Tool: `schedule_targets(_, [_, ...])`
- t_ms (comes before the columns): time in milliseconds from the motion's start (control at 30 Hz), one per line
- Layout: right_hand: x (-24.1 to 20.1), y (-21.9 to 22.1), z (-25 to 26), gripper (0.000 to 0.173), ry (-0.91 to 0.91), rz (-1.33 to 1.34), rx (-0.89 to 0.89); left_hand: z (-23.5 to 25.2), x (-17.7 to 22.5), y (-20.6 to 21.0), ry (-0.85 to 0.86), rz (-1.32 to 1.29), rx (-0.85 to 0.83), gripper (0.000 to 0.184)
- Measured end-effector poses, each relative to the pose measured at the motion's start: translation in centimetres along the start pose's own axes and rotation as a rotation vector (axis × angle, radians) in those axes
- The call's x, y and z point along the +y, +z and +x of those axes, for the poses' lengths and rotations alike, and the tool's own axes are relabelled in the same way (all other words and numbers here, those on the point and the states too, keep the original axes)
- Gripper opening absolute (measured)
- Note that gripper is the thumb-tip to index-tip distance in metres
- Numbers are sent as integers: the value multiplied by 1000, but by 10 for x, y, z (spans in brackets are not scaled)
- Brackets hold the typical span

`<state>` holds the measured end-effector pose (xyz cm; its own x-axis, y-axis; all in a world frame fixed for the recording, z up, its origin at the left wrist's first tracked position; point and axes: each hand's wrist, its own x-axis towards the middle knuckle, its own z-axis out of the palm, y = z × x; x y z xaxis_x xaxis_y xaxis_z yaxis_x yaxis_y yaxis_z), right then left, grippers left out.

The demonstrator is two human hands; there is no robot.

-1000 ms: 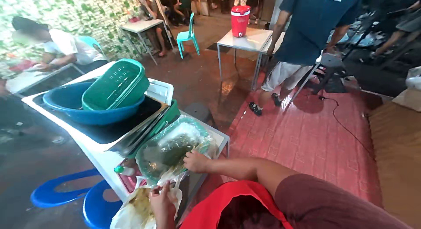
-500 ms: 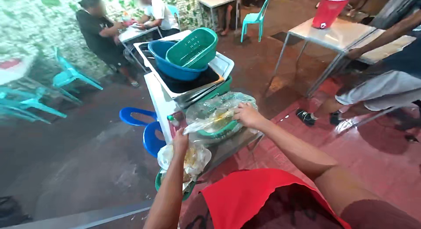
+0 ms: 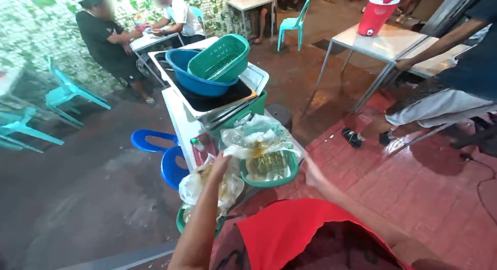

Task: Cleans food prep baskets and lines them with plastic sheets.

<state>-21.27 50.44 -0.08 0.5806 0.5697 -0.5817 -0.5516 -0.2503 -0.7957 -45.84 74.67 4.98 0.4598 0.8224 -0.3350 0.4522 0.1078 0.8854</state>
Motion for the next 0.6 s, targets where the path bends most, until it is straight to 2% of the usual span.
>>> schedule_targets(33, [19,1,-12,72,191,126,-64,-4,0,9,-4,4,0,50])
schedule_targets(67, [33,3,-21,76,277,191,-163,-7,0,16,0,21,-1,50])
schedule_targets(133, [40,9,-31,65,272,222,-333,-11,3,22,28,62,2,52])
schedule_targets(200, [26,18,-36,52,271,115,-327,-11,7,18,43,77,31,54])
schedule_targets(267, [8,24,-34,49,282,33,-297,-5,16,11,48,46,83,52])
schedule_targets(367, [-19,16,-32,44,235,-46,-317,9,28,-2,22,-7,136,50])
schedule_targets(500, [-75,-33,-31,30,44,-182,-369,38,38,-27,3,-74,232,47])
schedule_targets(600, [-118,-76,-18,32,-73,-224,-449,43,57,-38,-77,-132,356,42])
